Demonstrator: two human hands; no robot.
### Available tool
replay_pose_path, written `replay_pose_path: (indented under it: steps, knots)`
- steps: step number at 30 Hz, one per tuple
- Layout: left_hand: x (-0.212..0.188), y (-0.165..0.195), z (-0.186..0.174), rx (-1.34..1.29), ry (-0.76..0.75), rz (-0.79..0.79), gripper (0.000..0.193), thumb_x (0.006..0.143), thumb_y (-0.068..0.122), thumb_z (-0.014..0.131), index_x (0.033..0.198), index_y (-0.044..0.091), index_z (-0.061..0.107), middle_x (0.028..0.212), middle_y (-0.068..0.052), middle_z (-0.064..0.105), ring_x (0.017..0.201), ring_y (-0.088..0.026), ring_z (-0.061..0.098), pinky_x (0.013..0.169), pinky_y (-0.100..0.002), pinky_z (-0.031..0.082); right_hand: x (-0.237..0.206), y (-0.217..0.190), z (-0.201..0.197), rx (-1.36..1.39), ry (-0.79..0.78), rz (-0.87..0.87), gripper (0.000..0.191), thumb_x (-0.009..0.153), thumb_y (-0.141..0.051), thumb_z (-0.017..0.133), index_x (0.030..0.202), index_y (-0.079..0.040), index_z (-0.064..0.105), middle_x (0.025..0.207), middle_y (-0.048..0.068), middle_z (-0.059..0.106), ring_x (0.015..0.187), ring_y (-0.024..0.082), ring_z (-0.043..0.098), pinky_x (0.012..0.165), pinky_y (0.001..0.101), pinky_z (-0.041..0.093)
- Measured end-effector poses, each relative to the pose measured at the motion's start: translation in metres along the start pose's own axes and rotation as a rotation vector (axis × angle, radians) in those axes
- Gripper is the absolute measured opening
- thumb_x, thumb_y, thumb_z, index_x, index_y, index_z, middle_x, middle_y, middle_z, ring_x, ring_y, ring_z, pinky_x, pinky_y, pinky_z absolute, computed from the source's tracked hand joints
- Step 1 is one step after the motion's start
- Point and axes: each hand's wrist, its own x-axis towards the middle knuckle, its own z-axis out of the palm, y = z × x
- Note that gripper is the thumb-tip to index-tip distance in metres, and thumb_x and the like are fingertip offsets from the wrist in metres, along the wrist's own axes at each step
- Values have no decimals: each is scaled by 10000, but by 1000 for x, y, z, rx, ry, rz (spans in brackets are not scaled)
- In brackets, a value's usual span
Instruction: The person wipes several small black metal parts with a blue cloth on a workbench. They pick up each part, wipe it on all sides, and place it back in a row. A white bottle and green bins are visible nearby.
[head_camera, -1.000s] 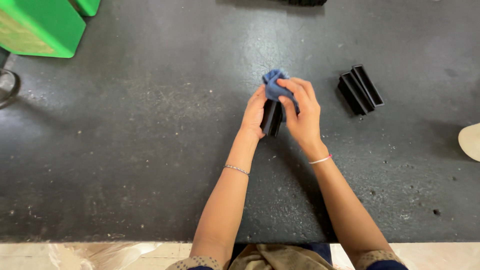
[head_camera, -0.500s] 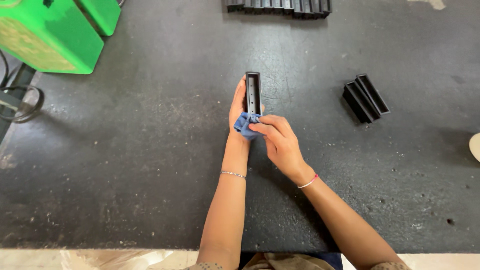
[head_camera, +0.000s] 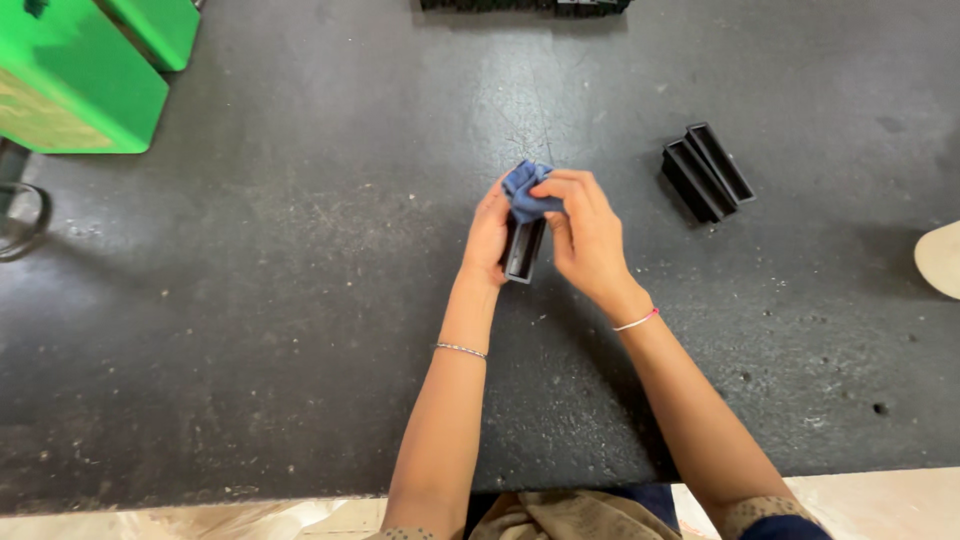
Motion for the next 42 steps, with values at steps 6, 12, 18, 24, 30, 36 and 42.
replay_pose_path:
  steps: [6,12,18,24,30,36,42]
  knots:
    - [-6,15,-11,21,31,14,349,1073,233,582,1331,4,640,1156,-57,680,1026,-148,643,917,-310,525,-4,-10,3,-14,-189,-21,317,889,56,643,1158,-89,561,1169,121,633,1011,359,601,874,432,475]
    - [-3,41,-27,-26,204,252,394,1060,305,578,1340,35,638,1176,-17,688,1070,-107,645,927,-263,534,-24,-23,36,418,-281,78,271,932,19,638,1158,-105,557,1142,71,600,1023,213,634,907,296,512]
    - [1,46,-26,-68,295,239,430,1004,456,555,1287,143,634,993,-39,683,739,-112,632,605,-262,526,-26,18,19,835,-430,493,226,974,6,634,1159,-97,554,1102,2,577,963,91,567,847,246,498]
    - [-5,55,-11,-111,199,110,424,1006,399,679,1290,101,578,1065,-64,682,634,-106,571,519,-263,482,-13,56,3,844,58,758,241,993,-12,615,1210,-95,551,1050,18,600,899,87,599,779,245,527]
    - [-9,49,22,-240,76,-137,438,961,284,573,1315,27,557,1238,-152,692,911,-218,742,800,-314,610,-12,49,0,645,213,587,290,998,10,612,1269,-67,543,1179,20,591,1046,90,564,941,255,491]
    - [-1,-7,14,-298,-25,-257,391,1127,278,531,1393,-8,534,1305,-153,612,1127,-255,644,997,-386,547,-10,31,-2,348,229,320,335,1005,48,582,1329,-24,535,1309,85,584,1254,183,568,1130,322,431]
    - [1,-24,9,-404,-78,-135,443,1082,288,505,1487,110,506,1390,-165,573,1214,-272,598,1027,-387,537,-11,4,18,140,166,215,320,977,61,610,1280,-40,583,1235,141,592,1190,293,596,1088,367,453]
